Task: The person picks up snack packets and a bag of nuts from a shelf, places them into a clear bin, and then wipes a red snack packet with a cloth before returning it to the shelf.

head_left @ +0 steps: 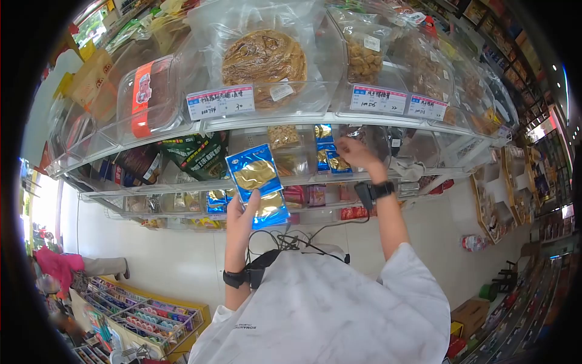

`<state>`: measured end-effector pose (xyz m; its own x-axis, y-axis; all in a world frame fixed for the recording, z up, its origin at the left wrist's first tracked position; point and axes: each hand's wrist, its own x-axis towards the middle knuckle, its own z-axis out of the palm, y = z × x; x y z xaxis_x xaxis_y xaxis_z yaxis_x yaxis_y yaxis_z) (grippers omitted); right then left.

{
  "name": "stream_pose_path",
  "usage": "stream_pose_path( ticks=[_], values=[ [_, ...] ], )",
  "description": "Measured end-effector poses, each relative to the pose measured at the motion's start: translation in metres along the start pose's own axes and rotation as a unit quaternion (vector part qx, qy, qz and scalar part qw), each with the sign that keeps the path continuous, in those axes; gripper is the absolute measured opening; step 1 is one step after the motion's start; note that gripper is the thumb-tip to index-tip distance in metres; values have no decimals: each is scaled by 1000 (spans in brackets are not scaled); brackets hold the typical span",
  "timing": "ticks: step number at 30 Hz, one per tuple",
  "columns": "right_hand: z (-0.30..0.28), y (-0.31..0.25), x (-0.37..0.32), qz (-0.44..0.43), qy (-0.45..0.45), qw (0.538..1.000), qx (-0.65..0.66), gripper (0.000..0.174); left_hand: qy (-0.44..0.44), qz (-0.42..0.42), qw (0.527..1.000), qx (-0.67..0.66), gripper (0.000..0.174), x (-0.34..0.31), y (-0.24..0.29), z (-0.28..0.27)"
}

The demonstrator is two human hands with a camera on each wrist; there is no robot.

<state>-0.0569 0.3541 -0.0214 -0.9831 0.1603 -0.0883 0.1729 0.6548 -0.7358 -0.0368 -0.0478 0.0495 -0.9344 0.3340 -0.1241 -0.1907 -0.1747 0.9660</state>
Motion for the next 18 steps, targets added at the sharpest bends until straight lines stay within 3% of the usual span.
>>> stream_pose_path(
  ticks=[2,5,6,9,15,18],
  values=[
    [-9,20,26,23,-158,979,-124,41,12,5,1000,1,32,-2,2,-9],
    [-13,13,32,9,-186,958,-220,55,15,28,999,16,30,-9,8,-14],
    [-8,38,44,16,-177,965,-192,66,15,26,999,15,30,-11,11,-16],
    [-11,32,40,-24,-180,963,-199,68,17,-14,1000,-2,30,-17,17,-18],
    [-1,31,46,-14,-181,958,-223,54,7,-15,999,29,28,-17,10,-17],
    [0,40,33,-131,-86,951,-266,43,-5,-25,999,30,30,-13,14,-8]
  ],
)
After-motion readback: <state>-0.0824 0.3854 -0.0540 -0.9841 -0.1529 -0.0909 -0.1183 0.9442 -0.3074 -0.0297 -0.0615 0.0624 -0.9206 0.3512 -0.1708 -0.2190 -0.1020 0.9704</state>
